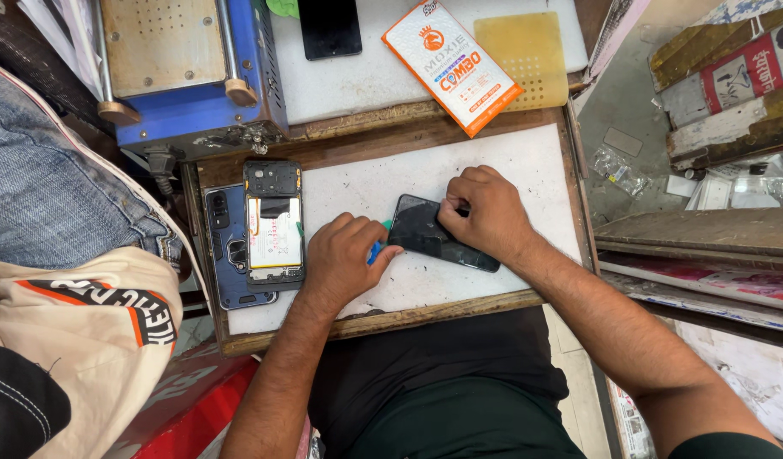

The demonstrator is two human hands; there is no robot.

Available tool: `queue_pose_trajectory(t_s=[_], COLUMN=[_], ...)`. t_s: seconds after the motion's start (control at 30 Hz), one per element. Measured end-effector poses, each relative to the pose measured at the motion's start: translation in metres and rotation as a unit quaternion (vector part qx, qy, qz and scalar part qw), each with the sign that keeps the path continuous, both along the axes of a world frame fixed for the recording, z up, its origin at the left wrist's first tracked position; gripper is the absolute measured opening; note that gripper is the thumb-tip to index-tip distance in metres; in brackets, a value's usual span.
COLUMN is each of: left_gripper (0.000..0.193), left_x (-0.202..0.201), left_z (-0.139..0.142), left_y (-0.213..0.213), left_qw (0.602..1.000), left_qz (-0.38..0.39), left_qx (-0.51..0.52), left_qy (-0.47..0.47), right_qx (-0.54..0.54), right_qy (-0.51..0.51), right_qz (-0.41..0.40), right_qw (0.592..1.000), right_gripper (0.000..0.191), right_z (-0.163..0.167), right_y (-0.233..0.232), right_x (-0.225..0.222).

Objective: The person cleans a smartphone screen with a green cloth, then repeatedly applies and removes blue tape to the screen surface. The person handles the tape roll and the phone throughout the clip.

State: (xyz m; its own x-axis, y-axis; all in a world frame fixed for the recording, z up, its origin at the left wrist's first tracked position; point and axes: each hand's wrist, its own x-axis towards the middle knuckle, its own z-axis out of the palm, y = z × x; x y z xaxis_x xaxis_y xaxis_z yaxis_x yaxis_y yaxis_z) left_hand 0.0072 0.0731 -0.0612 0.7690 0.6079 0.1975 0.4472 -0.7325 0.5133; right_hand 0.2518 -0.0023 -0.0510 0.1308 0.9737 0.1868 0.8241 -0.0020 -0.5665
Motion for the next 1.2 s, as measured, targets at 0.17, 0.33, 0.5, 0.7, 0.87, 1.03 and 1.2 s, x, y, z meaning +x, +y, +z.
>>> queue_pose_trajectory(t_s=[0.17,0.33,0.5,0.7,0.87,1.03,1.2], left_gripper=[0.039,0.034,0.034,0.033,0.031,0.031,0.030], left_x=[0.001,0.000,0.001,0.001,0.000,0.001,0.000], left_z=[0.000,-0.001,-0.001,0.001,0.002,0.001,0.000], left_y=[0.001,0.003,0.003,0.003,0.003,0.004,0.003], left_qw=[0.999,1.000,1.000,0.999,1.000,0.999,1.000], left_qz=[-0.001,-0.013,0.008,-0.003,-0.018,-0.015,-0.014], left_qx=[0.011,0.018,0.006,0.010,0.014,0.016,0.011], left_qy=[-0.045,-0.005,-0.017,-0.032,-0.017,-0.029,-0.026], right_qx=[-0.016,0.049,-0.004,0.032,0.085,-0.041,-0.156], right_qy=[-0.016,0.018,-0.005,0.015,0.224,0.661,0.530], right_qz=[-0.018,-0.002,-0.015,-0.011,0.052,0.087,-0.030], right_qw=[1.000,0.999,1.000,0.999,0.969,0.745,0.833], right_gripper=[0.017,0.014,0.015,0.017,0.018,0.031,0.031], right_z=[-0.002,-0.001,0.000,0.000,-0.002,-0.003,0.002], right_y=[-0.001,0.001,0.002,0.001,-0.001,0.002,0.008], right_x=[0.001,0.000,-0.001,0.000,0.016,0.045,0.042])
